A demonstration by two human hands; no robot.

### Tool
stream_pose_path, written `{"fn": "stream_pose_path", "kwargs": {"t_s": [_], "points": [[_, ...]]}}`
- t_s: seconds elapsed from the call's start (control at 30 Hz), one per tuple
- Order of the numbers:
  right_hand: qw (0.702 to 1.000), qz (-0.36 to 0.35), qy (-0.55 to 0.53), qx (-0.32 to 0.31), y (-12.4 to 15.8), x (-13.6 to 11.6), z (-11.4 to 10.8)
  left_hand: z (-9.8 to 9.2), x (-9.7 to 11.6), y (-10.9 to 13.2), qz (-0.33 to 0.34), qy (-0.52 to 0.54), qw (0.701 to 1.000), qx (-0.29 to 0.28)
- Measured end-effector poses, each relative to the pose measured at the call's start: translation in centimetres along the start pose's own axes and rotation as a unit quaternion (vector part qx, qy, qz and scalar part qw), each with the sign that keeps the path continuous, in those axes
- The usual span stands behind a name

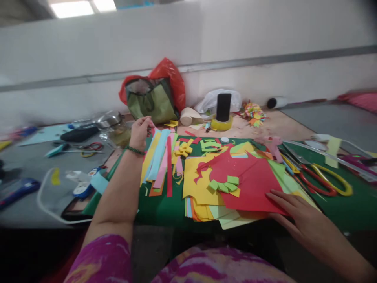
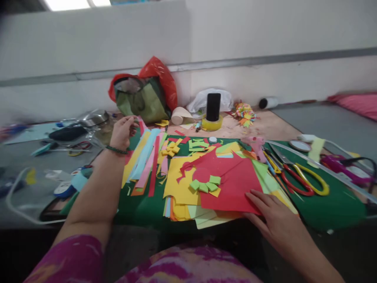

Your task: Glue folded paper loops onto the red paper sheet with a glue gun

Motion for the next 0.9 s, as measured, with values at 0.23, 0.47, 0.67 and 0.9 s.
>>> {"fn": "stream_pose_path", "kwargs": {"t_s": [0.23, 0.47, 0.67, 0.9], "points": [[0.999, -0.039, -0.014, 0.023, 0.1, 2.5, 2.2, -3.7, -2.5, -1.0, -0.051, -0.154, 0.984, -0.073], [0.999, -0.038, 0.013, 0.022, 0.8, 3.3, 3.3, 2.6, -2.1, 2.5, 0.080, -0.346, 0.885, -0.302], [0.998, -0.047, 0.008, 0.031, 0.8, 3.1, 2.9, 5.3, -2.3, 4.2, 0.085, -0.396, 0.853, -0.329], [0.999, -0.036, 0.003, 0.026, 1.0, 3.0, 3.1, 2.4, -3.8, 0.8, 0.013, -0.321, 0.920, -0.225]]}}
Point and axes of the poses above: each hand's wrist, its own y-axis away from the middle knuckle, its own z-axis out of the palm, x = y × z, the point moved 2 cm from there along -y, towards the middle knuckle, and after that the axes turned 9 degrees about z, right-handed, at the moved point
